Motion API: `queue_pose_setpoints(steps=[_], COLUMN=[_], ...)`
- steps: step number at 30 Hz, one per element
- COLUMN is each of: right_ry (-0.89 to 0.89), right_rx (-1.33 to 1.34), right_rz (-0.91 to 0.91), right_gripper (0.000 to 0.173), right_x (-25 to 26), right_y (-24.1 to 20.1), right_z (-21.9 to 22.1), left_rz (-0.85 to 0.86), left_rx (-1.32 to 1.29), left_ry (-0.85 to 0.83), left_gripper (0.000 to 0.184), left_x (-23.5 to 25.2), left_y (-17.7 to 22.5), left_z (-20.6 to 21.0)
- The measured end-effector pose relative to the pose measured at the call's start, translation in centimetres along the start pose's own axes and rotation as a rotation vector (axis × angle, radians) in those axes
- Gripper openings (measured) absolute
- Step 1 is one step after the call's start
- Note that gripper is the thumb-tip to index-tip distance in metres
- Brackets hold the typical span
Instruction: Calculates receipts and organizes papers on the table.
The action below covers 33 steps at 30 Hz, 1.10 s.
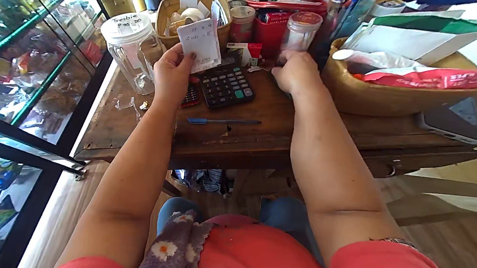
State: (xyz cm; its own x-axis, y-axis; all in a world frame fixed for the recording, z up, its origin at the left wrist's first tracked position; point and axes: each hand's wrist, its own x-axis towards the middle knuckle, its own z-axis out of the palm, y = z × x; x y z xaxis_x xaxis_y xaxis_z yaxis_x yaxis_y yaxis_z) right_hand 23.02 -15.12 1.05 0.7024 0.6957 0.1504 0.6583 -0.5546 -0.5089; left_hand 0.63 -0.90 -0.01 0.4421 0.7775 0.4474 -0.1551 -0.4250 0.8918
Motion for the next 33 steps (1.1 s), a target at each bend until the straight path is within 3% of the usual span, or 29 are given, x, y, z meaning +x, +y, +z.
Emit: queue_pose_setpoints(steps=[2, 9, 17, 33], right_ry=[-0.116, -0.150, -0.175, -0.212], right_rx=[-0.108, -0.181, -0.184, -0.195], right_rz=[0.117, 0.208, 0.216, 0.144], right_gripper=[0.050, 0.044, 0.031, 0.037], right_x=[0.3, 0.0, 0.0, 0.6], right_y=[0.0, -0.6, -0.4, 0.8], right_z=[0.3, -0.3, -0.5, -1.0], left_rz=[0.007, 0.050, 0.052, 0.041], left_rx=[-0.021, -0.047, -0.045, 0.000], left_ry=[0.025, 0.037, 0.017, 0.023], left_gripper=[0.023, 0.024, 0.024, 0.026], left_x=[0.0, 0.1, 0.0, -0.1], left_y=[-0.1, -0.3, -0.2, 0.1], left_z=[0.0, -0.1, -0.1, -0.2])
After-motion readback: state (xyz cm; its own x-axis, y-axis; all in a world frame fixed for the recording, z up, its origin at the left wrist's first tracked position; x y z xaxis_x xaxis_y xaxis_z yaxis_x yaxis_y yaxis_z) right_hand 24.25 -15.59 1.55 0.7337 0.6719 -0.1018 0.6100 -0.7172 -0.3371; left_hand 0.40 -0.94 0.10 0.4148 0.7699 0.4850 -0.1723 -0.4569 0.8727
